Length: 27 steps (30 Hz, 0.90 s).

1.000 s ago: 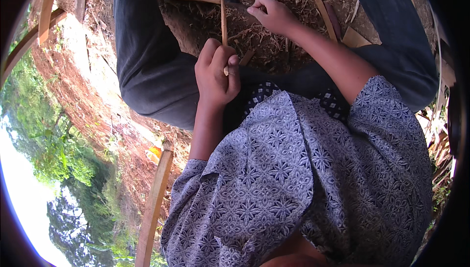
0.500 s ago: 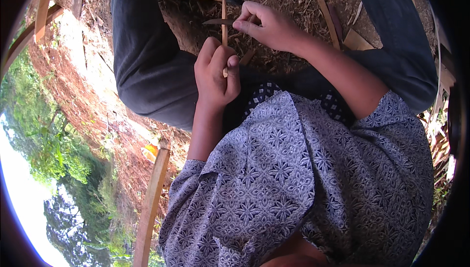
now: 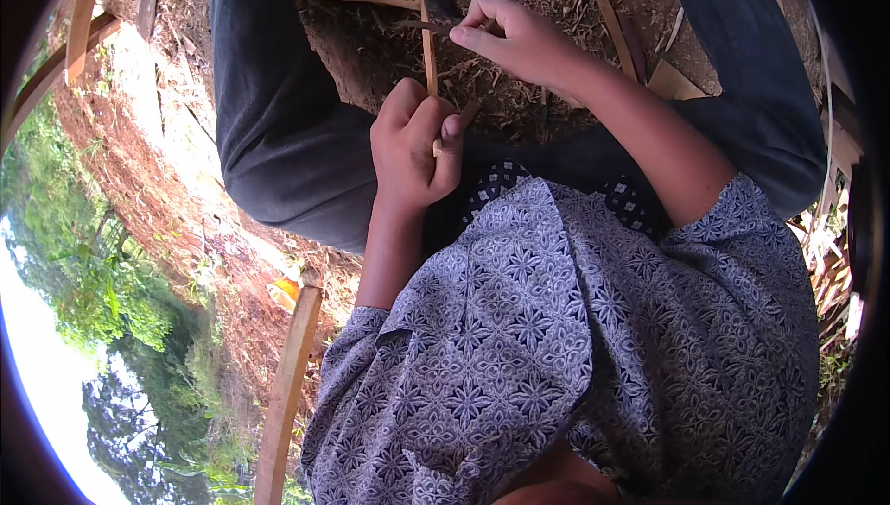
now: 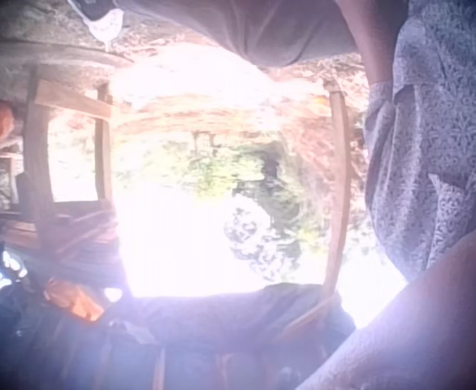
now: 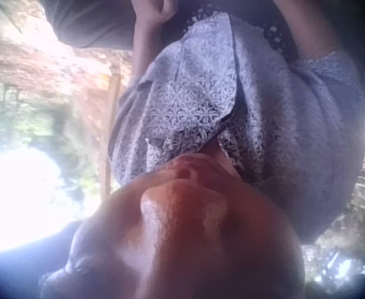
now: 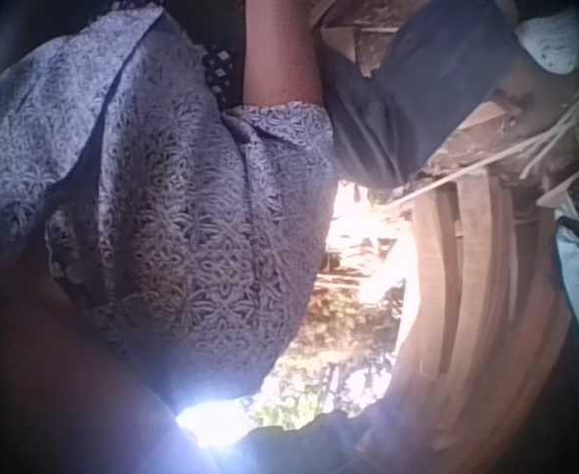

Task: The person sits cross-legged on the ground and uses a knife to shave a thin wooden stick. They hold the stick with their left hand and carefully scrape the surface with the knife in their right hand, producing wood shavings. The person occasionally pauses to inspect the stick before continuing the shaving process.

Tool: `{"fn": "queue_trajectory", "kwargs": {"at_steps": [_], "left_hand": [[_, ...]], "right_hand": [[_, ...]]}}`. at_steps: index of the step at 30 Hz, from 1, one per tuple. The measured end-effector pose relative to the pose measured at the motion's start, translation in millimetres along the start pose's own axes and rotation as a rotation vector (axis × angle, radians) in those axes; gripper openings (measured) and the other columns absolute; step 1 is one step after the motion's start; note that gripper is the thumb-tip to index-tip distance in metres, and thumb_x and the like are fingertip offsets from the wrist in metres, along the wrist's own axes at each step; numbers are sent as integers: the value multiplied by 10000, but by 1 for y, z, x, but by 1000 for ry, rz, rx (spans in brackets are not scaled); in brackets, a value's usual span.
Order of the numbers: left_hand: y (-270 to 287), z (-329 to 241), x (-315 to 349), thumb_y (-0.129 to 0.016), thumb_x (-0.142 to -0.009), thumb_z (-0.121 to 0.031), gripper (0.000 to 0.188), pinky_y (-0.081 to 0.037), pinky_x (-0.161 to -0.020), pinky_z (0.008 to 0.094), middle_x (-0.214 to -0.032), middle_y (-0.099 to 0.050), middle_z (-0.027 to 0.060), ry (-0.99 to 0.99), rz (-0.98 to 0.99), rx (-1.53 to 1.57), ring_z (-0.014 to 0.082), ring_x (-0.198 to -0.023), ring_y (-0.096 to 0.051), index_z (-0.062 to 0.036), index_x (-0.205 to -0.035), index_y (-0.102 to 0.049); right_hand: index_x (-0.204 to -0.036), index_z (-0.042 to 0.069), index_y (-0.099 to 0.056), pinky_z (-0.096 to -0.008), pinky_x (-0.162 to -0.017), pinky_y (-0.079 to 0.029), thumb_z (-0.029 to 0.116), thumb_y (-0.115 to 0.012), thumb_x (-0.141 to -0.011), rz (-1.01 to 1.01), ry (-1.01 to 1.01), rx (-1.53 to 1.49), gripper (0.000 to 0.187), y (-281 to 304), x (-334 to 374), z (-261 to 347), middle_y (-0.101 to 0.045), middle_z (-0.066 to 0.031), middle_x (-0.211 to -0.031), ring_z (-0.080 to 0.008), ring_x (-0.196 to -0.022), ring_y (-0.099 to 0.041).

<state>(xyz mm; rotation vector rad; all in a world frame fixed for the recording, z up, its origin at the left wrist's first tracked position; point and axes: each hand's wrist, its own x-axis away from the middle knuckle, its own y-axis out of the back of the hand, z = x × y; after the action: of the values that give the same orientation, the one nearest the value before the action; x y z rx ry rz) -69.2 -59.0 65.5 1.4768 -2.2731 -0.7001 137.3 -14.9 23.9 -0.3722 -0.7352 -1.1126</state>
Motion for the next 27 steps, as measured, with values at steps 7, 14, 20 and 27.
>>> {"fn": "queue_trajectory", "kwargs": {"at_steps": [7,14,20,27], "left_hand": [[-2,-1,0,-560,-963,-173,211,-370,-570,386,-754,-438,117,-42,54,-16,282,-631,-467,-16,-824,-579],[-4,-2,-1,-582,-946,-170,192,-377,-556,388,-750,-433,118,-68,50,-29,287,-621,-469,-26,-819,-578],[-6,-2,-1,-574,-966,-181,202,-404,-574,391,-766,-461,124,-16,0,2,297,-643,-512,-28,-834,-580],[-8,-3,1,-551,-986,-161,194,-408,-581,394,-781,-467,133,-31,-31,4,310,-649,-512,-22,-854,-575]], "right_hand": [[-1001,54,-623,-310,-638,-451,345,-677,-988,-93,271,154,297,-19,-9,-33,-629,-22,-784,-108,-688,-559],[-991,69,-619,-337,-647,-469,362,-674,-979,-251,260,163,298,-28,-46,-59,-629,-52,-768,-152,-677,-587],[-1013,85,-645,-316,-618,-432,349,-673,-987,-292,58,170,266,-9,-44,-62,-570,-9,-738,-102,-675,-519],[-990,88,-662,-363,-629,-469,448,-688,-937,-66,116,148,365,-6,-2,-28,-640,-46,-729,-175,-649,-613]]}}
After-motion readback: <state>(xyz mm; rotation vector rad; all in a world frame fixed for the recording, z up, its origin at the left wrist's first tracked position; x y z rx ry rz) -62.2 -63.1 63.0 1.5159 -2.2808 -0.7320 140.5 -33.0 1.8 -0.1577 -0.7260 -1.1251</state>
